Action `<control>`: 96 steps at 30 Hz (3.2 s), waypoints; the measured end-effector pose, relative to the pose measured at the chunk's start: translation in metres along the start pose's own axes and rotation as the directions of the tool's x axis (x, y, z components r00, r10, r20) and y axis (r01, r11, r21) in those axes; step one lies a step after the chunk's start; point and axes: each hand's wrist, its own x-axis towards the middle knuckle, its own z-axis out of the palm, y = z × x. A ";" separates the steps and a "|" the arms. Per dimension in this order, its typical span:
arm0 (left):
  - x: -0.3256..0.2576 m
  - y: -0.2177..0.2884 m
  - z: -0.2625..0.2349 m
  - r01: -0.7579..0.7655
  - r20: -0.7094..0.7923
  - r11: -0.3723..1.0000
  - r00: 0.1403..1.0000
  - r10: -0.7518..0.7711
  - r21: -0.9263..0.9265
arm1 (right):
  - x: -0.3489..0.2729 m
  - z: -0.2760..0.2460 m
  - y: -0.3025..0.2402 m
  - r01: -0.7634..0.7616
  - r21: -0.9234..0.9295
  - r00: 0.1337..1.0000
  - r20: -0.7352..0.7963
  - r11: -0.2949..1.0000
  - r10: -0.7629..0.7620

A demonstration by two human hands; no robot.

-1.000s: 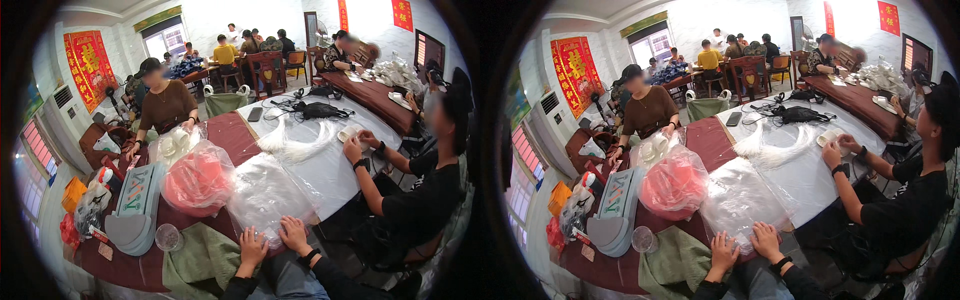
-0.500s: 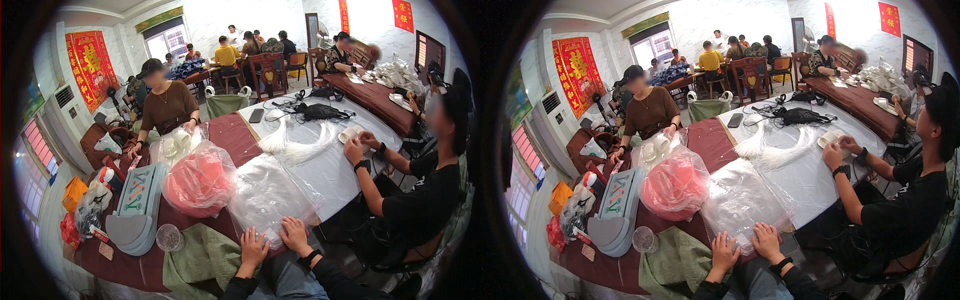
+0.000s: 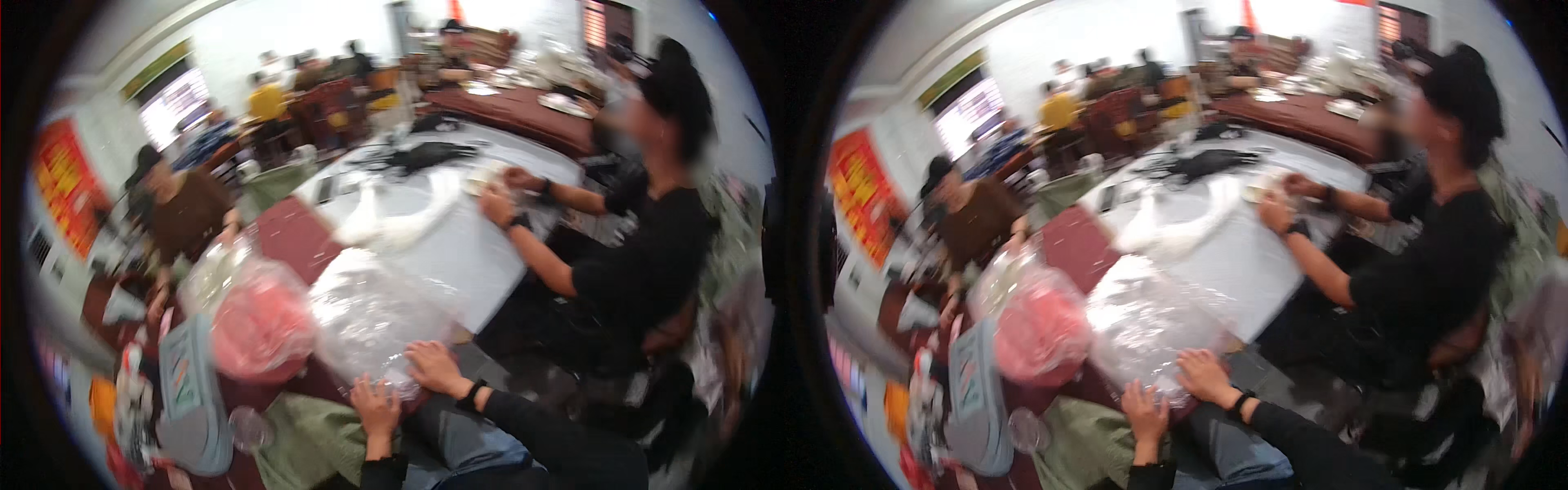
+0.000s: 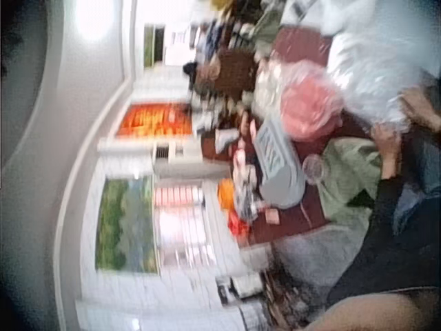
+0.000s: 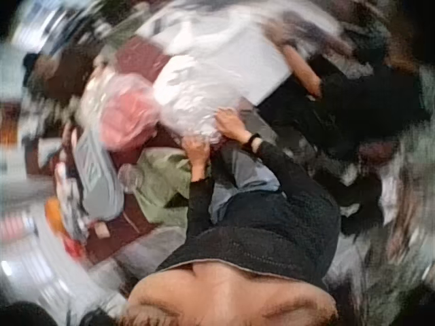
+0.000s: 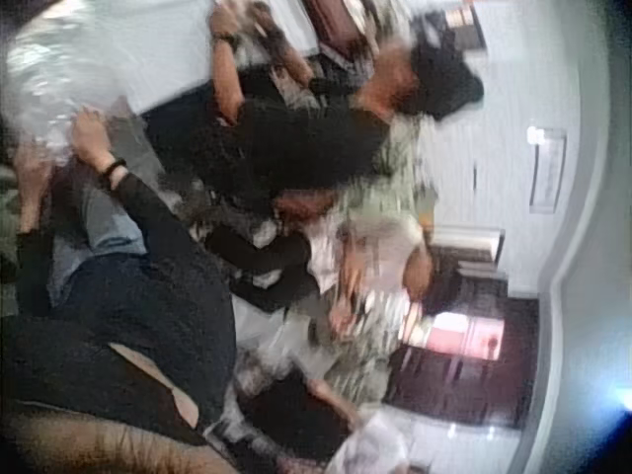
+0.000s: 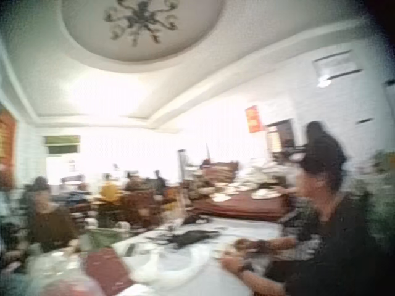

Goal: Packing white slippers/shoes into plastic bags for manufacturing quality control or shipping.

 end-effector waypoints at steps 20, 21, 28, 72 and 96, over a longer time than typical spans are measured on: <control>-0.009 -0.006 -0.001 -0.139 -0.042 0.976 0.988 0.148 0.167 | -0.013 0.025 -0.007 -0.019 0.036 0.996 -0.081 0.999 0.021; -0.008 -0.005 -0.001 -0.131 -0.049 0.981 0.989 0.139 0.142 | -0.011 0.023 -0.007 -0.040 0.035 0.997 -0.066 0.999 0.042; -0.001 -0.062 0.027 -0.184 -0.162 0.982 0.971 0.176 -0.038 | 0.012 0.029 -0.009 0.012 0.107 1.000 0.019 0.994 -0.014; -0.088 0.041 -0.108 0.075 -0.209 0.991 0.973 -0.096 -0.108 | 0.038 -0.027 -0.046 0.113 0.084 0.974 0.186 0.990 -0.127; -0.269 -0.058 -0.045 0.761 0.286 0.236 0.484 -0.827 -0.605 | -0.036 0.006 -0.194 0.603 0.608 -0.062 0.681 0.517 -0.729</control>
